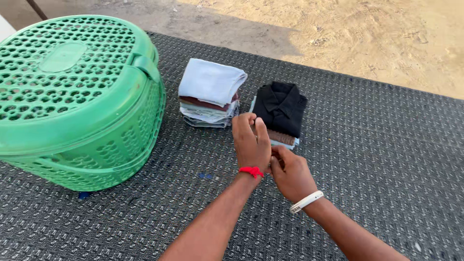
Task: The person folds a black shirt, a pink pair of shorts, a peach t-shirt, and a blue plaid shirt by hand, placing each one into a stack on a textured surface.
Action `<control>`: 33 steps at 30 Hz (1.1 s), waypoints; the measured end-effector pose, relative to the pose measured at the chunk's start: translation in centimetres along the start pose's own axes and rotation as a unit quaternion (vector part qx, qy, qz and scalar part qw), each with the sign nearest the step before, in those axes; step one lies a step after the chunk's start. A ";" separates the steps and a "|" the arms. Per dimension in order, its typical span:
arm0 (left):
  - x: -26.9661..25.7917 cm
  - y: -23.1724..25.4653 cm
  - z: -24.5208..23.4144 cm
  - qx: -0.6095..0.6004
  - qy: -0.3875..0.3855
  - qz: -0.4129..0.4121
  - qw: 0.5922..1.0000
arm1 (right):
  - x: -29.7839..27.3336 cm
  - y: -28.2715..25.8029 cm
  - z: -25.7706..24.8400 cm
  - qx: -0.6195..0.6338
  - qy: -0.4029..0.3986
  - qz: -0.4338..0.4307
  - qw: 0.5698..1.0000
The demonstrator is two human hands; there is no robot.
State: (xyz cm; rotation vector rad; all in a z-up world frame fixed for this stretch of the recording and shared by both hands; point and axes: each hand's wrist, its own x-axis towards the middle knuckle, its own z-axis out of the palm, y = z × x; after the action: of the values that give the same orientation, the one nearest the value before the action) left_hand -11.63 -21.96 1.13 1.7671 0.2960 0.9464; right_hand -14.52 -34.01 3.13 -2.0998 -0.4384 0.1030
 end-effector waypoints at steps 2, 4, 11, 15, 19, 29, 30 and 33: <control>-3.8 1.2 1.3 -0.026 -0.055 -0.026 0.998 | -2.1 2.7 -2.9 -0.001 0.008 0.054 0.998; -7.6 2.0 3.0 -0.034 -0.105 -0.029 0.994 | -4.1 6.1 -5.5 0.000 0.034 0.114 0.993; -17.8 5.8 10.3 -0.074 -0.314 -0.094 0.942 | -13.7 18.9 -18.4 -0.107 0.257 0.223 0.934; -20.7 8.6 13.3 -0.068 -0.436 -0.110 0.891 | -18.9 24.0 -26.5 -0.032 0.463 0.304 0.832; -22.5 10.4 15.3 -0.089 -0.496 -0.112 0.856 | -23.4 28.0 -32.3 -0.090 0.620 0.304 0.717; -22.6 11.7 15.7 -0.076 -0.561 -0.143 0.812 | -22.6 27.4 -32.7 0.082 0.624 0.214 0.747; -22.4 11.5 15.6 -0.099 -0.565 -0.120 0.810 | -21.6 25.6 -31.6 0.090 0.608 0.183 0.768; -22.4 10.3 15.4 -0.122 -0.510 0.031 0.851 | -20.2 19.1 -28.1 0.249 0.306 0.197 0.897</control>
State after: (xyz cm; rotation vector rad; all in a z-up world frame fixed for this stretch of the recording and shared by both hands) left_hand -17.65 -50.23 -1.97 1.7938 -0.5479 -0.0189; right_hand -21.39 -72.87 0.43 -1.5684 0.3684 -0.1947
